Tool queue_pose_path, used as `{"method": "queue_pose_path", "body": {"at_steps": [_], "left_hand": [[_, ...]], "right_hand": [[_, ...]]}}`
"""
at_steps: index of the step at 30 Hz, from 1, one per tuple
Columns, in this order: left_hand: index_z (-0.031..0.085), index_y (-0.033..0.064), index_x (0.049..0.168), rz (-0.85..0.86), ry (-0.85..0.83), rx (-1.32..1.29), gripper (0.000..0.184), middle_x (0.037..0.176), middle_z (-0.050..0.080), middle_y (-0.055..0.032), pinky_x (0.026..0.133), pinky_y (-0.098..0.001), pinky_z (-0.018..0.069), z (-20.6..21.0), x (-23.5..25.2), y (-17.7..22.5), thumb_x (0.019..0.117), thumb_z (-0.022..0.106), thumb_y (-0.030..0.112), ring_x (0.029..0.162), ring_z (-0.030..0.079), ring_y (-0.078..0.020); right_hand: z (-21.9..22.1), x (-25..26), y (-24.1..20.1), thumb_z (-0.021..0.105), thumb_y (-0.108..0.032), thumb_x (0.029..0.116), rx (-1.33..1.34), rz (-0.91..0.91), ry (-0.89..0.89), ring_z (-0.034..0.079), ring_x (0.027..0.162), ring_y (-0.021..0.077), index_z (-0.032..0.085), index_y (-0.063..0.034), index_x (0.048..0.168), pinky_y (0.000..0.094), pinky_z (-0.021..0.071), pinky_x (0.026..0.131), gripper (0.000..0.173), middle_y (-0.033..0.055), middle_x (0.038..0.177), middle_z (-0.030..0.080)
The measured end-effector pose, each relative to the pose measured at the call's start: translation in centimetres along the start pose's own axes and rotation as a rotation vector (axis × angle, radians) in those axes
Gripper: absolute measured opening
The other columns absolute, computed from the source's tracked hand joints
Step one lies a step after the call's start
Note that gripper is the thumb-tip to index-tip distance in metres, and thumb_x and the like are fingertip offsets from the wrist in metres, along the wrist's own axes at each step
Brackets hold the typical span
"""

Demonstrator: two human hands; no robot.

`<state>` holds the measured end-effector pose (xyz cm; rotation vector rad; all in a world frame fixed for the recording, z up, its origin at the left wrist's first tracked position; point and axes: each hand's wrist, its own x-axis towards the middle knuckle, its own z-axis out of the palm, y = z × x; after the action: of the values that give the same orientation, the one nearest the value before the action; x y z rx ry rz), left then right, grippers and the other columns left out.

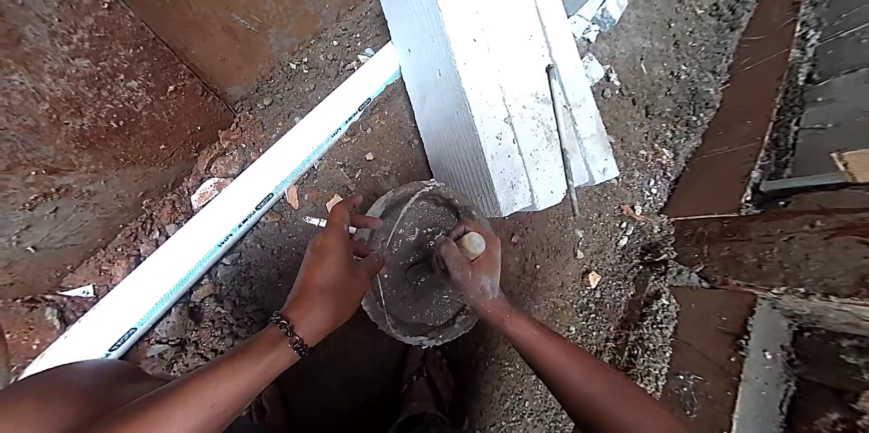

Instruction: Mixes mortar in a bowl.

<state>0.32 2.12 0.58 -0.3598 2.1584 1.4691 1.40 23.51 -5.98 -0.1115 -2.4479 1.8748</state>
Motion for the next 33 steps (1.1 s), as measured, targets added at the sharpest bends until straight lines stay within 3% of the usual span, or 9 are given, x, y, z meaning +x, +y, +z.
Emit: {"method": "queue_pose_path", "body": {"at_steps": [3, 9, 13, 18, 21, 23, 25, 29, 33], "left_hand": [[0.034, 0.0135, 0.151, -0.007, -0.002, -0.005, 0.076, 0.13, 0.065, -0.0015, 0.069, -0.0261, 0.0622, -0.1, 0.2, -0.1, 0.0893, 0.078, 0.005, 0.07, 0.071, -0.0088], [0.038, 0.0114, 0.15, 0.131, 0.028, 0.004, 0.079, 0.126, 0.068, -0.0042, 0.067, -0.0329, 0.0642, -0.2, 0.0, -1.4, 0.0842, 0.08, 0.001, 0.073, 0.073, -0.0145], [0.028, 0.0023, 0.154, 0.164, -0.046, 0.033, 0.085, 0.131, 0.061, -0.0135, 0.071, -0.0312, 0.062, -0.3, -0.4, -0.9, 0.0841, 0.076, -0.006, 0.079, 0.071, -0.012], [0.022, -0.0013, 0.154, 0.123, -0.054, -0.006, 0.087, 0.13, 0.059, -0.0128, 0.071, -0.0272, 0.0614, -0.7, -0.1, -0.9, 0.0855, 0.075, -0.003, 0.076, 0.069, -0.0072], [0.024, 0.0017, 0.155, 0.128, -0.043, 0.006, 0.087, 0.131, 0.06, -0.0112, 0.071, -0.0288, 0.0622, -0.1, -0.1, -0.8, 0.0854, 0.076, -0.003, 0.077, 0.071, -0.0087], [0.033, 0.0046, 0.152, 0.137, 0.025, -0.006, 0.083, 0.127, 0.066, -0.0084, 0.066, -0.0305, 0.0618, 0.4, -0.4, -0.6, 0.0823, 0.077, -0.004, 0.072, 0.071, -0.0115], [0.036, 0.0065, 0.15, 0.122, 0.049, -0.018, 0.081, 0.124, 0.068, -0.0053, 0.065, -0.0299, 0.0622, 0.3, -0.2, -0.6, 0.0824, 0.079, -0.003, 0.071, 0.072, -0.0125], [0.035, 0.0057, 0.15, 0.108, 0.032, -0.033, 0.079, 0.126, 0.067, -0.0035, 0.065, -0.0281, 0.062, 0.1, 0.3, -0.8, 0.0845, 0.079, 0.001, 0.07, 0.07, -0.0103], [0.036, 0.0067, 0.15, 0.087, 0.028, -0.018, 0.077, 0.127, 0.067, -0.003, 0.063, -0.0262, 0.0614, 0.0, 0.2, -0.9, 0.0851, 0.078, 0.002, 0.067, 0.069, -0.0088]], "right_hand": [[-1.4, 1.2, -2.6, 0.066, -0.016, 0.0851, -0.127, -0.077, 0.057, 0.061, 0.051, 0.008, 0.059, -0.0126, 0.079, 0.0296, 0.0546, 0.048, 0.01, -0.0042, 0.062, 0.061], [-0.3, 0.5, -2.1, 0.07, -0.013, 0.0902, 0.357, -0.333, 0.142, 0.064, 0.058, 0.0123, 0.061, -0.0118, 0.082, 0.0328, 0.058, 0.055, 0.013, 0.0003, 0.067, 0.064], [0.5, 0.8, -0.9, 0.068, -0.001, 0.0809, 0.072, -0.008, 0.091, 0.062, 0.066, 0.0103, 0.065, 0.0086, 0.09, 0.0289, 0.0558, 0.064, 0.013, 0.0086, 0.074, 0.065], [-0.6, 3.4, -4.8, 0.072, -0.005, 0.0862, -0.196, 0.144, -0.166, 0.067, 0.087, 0.0268, 0.068, 0.0123, 0.108, 0.0442, 0.0546, 0.081, 0.028, 0.0231, 0.095, 0.069], [-2.3, 2.7, -7.5, 0.073, -0.004, 0.0839, -0.203, -0.002, -0.037, 0.067, 0.077, 0.0188, 0.07, 0.0107, 0.101, 0.037, 0.0558, 0.074, 0.023, 0.017, 0.085, 0.07], [-3.4, 2.4, -8.0, 0.069, -0.008, 0.0848, -0.097, -0.115, 0.055, 0.061, 0.059, 0.0092, 0.066, 0.0013, 0.085, 0.0287, 0.0532, 0.057, 0.01, 0.0045, 0.068, 0.063], [-3.8, 3.0, -7.1, 0.066, -0.011, 0.0881, 0.104, -0.27, 0.109, 0.058, 0.049, 0.0106, 0.058, -0.0094, 0.076, 0.0301, 0.0529, 0.046, 0.015, -0.0004, 0.06, 0.059], [-1.3, 4.9, -1.9, 0.07, -0.012, 0.0884, 0.252, -0.5, 0.168, 0.062, 0.053, 0.0143, 0.055, -0.0132, 0.079, 0.0347, 0.0572, 0.05, 0.017, 0.0007, 0.064, 0.06], [3.2, 3.9, 2.6, 0.068, -0.009, 0.0838, 0.253, -0.306, 0.096, 0.063, 0.06, 0.0078, 0.059, -0.0111, 0.076, 0.028, 0.056, 0.057, 0.012, -0.0022, 0.068, 0.062]]}}
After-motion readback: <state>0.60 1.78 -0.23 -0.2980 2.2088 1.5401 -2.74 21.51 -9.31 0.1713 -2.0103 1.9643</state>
